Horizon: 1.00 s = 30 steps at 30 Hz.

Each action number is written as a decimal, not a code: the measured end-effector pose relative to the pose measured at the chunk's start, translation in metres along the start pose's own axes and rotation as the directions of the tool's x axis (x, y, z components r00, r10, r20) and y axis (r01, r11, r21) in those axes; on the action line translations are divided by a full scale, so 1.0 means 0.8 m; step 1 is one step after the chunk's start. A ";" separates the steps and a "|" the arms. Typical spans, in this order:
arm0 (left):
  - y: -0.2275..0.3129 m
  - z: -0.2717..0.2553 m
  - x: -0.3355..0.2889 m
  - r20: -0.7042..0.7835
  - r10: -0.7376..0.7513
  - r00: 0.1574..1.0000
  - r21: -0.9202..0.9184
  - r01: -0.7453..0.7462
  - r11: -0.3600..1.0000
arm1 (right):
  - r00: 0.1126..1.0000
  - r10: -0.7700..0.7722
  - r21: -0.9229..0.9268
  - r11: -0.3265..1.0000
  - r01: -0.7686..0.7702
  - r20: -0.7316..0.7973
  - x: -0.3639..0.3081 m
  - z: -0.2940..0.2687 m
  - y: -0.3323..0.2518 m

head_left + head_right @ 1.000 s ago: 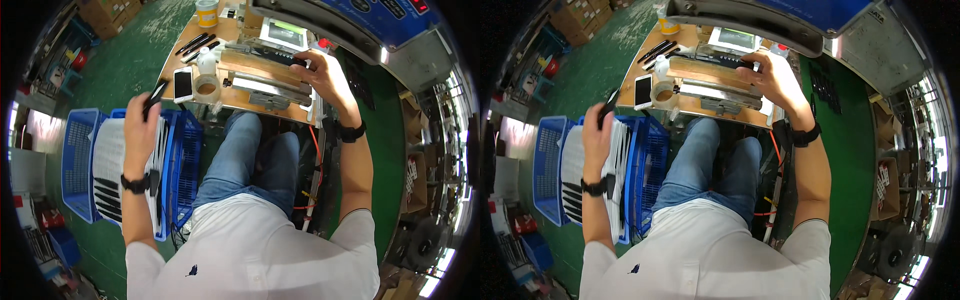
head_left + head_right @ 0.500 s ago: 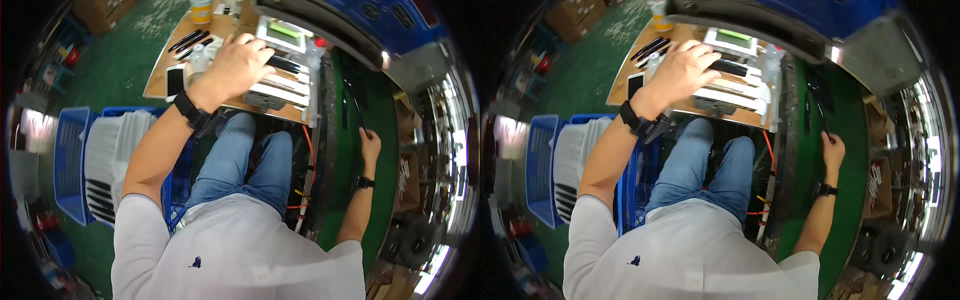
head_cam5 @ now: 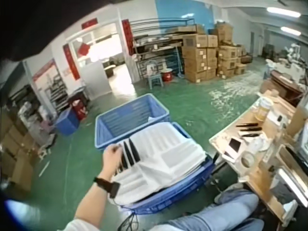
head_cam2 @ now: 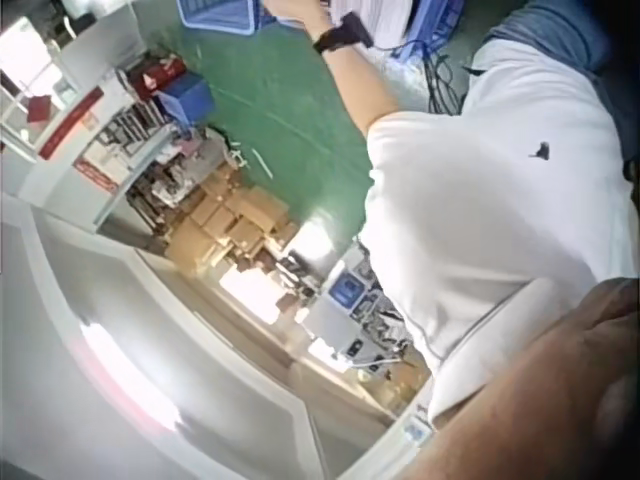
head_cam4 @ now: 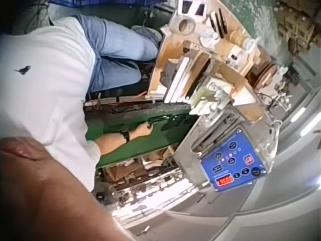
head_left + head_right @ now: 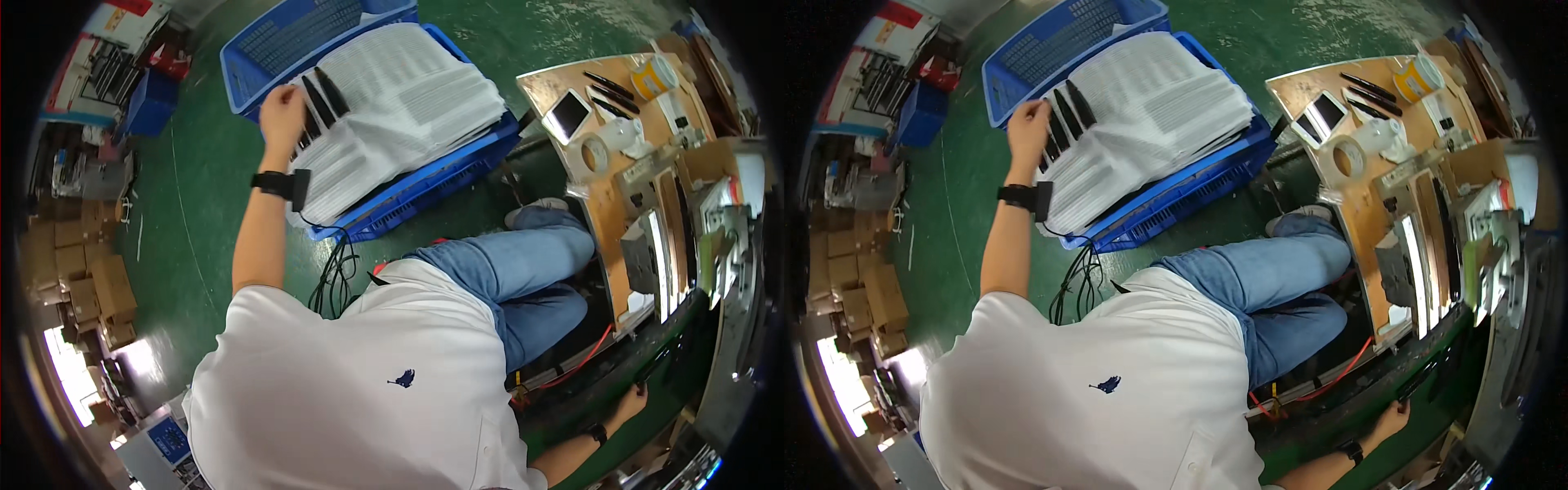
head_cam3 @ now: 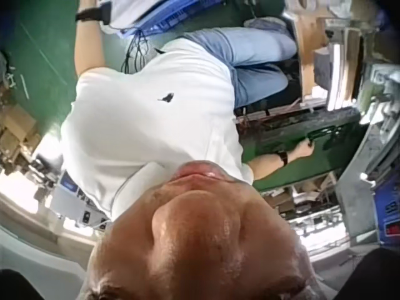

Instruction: Assembling and processing black plastic sign components using a bonding press machine.

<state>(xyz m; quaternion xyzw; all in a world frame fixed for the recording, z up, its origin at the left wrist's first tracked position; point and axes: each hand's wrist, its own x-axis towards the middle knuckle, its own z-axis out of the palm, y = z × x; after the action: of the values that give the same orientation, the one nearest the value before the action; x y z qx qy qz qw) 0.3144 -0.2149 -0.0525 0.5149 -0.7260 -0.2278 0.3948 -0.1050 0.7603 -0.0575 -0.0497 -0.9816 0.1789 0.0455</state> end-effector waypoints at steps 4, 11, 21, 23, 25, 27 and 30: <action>-0.150 -0.061 0.022 -0.033 -0.305 0.952 0.076 0.307 0.949 | 0.981 0.031 -0.119 0.991 -0.055 -0.192 0.013 -0.012 -0.010; -0.188 -0.051 0.016 0.124 -0.534 0.837 0.238 0.497 0.834 | 0.975 -0.182 0.040 0.981 0.189 -0.123 0.011 -0.045 -0.113; 0.055 -0.067 0.031 0.341 -0.213 0.916 -0.764 0.402 0.505 | 0.873 -0.475 0.493 0.737 0.463 -0.110 -0.035 -0.049 -0.378; 0.139 -0.031 0.017 0.475 -0.073 0.877 -0.787 0.460 0.411 | 0.847 -0.516 0.504 0.702 0.503 -0.127 -0.028 -0.044 -0.432; 0.210 -0.012 0.008 0.599 0.284 0.749 -0.801 0.548 0.242 | 0.854 -0.516 0.457 0.745 0.486 -0.067 -0.027 -0.050 -0.468; 0.270 0.041 -0.001 0.641 0.232 0.732 -0.735 0.498 0.461 | 0.855 -0.515 0.383 0.779 0.496 -0.061 -0.015 -0.055 -0.495; 0.353 0.108 -0.030 0.745 0.420 0.518 -0.588 0.214 0.780 | 0.792 -0.608 0.258 0.758 0.599 -0.056 -0.012 -0.070 -0.504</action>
<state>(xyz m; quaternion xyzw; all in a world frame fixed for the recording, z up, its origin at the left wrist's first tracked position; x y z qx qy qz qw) 0.0881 -0.0961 0.0972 0.1304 -0.7377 -0.6457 0.1476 -0.1225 0.4033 0.1369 0.2783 -0.9131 0.2837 0.0913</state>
